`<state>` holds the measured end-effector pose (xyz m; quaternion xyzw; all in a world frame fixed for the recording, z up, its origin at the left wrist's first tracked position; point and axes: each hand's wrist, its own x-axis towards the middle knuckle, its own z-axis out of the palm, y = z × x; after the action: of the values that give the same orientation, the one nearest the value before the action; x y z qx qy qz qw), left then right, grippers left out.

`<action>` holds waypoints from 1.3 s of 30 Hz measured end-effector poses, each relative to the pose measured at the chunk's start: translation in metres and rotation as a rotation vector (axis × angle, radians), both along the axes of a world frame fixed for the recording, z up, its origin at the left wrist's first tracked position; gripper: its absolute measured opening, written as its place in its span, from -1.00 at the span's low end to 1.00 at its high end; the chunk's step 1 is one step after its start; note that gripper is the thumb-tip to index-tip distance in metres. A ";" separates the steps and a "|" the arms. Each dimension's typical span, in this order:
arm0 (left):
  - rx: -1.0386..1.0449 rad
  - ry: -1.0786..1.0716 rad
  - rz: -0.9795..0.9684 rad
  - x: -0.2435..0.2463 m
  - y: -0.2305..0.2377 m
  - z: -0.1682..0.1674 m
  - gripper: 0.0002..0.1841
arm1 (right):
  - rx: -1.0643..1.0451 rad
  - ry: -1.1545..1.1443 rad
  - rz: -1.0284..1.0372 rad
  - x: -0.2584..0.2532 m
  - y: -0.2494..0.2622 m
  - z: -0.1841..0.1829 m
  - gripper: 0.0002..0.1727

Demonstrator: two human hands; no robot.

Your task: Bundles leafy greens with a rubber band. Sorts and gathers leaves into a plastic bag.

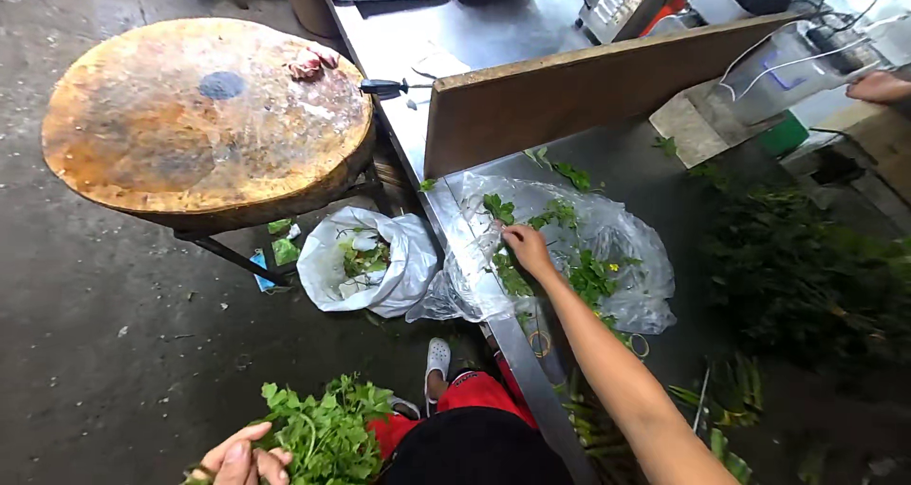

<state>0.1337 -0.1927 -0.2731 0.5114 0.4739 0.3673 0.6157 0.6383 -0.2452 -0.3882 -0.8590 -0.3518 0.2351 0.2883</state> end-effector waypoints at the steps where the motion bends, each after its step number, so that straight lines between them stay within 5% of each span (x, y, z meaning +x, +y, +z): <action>1: 0.001 0.005 -0.007 0.005 0.002 -0.002 -0.71 | 0.053 0.049 -0.065 0.005 -0.012 0.008 -0.70; 9: 0.024 0.060 -0.041 0.063 0.016 0.005 -0.78 | 0.390 0.206 -0.294 0.040 -0.101 0.067 -0.84; 14: 0.030 0.057 -0.133 0.087 0.012 0.004 -0.76 | 0.613 0.405 -0.417 0.040 -0.138 0.086 -0.61; 18: -0.047 0.178 -0.263 0.116 0.003 0.024 -0.78 | 0.747 0.562 -0.268 -0.009 -0.139 0.105 -0.43; 20: -0.053 0.169 -0.345 0.124 0.004 0.027 -0.78 | 0.819 0.634 -0.085 -0.063 -0.113 0.114 -0.57; 23: -0.014 0.140 -0.443 0.139 0.006 0.019 -0.68 | 0.697 0.698 0.251 -0.126 -0.082 0.126 -0.80; 25: -0.002 0.131 -0.490 0.144 0.004 0.018 -0.59 | 0.597 0.693 0.469 -0.146 -0.055 0.122 -0.74; 29: 0.002 0.158 -0.501 0.155 -0.002 0.022 -0.49 | 0.598 0.655 0.521 -0.182 -0.021 0.111 0.03; 32: 0.075 0.301 -0.316 0.172 0.003 0.020 -0.59 | 0.622 0.719 0.218 -0.224 -0.013 0.105 0.28; 35: 0.290 0.568 -0.147 0.176 0.018 -0.013 -0.61 | 0.429 0.597 0.189 -0.244 -0.022 0.107 0.30; 37: 0.533 0.696 -0.264 0.167 0.003 -0.050 -0.62 | 0.243 0.421 0.337 -0.230 -0.019 0.121 0.25; 39: 0.839 0.623 -0.411 0.161 -0.037 -0.071 -0.78 | -0.001 0.333 0.529 -0.194 0.002 0.131 -0.03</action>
<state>0.2950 -0.2293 -0.3444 0.8786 0.3374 0.2284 0.2492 0.4444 -0.2428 -0.2574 -0.6875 -0.5109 0.4395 0.2704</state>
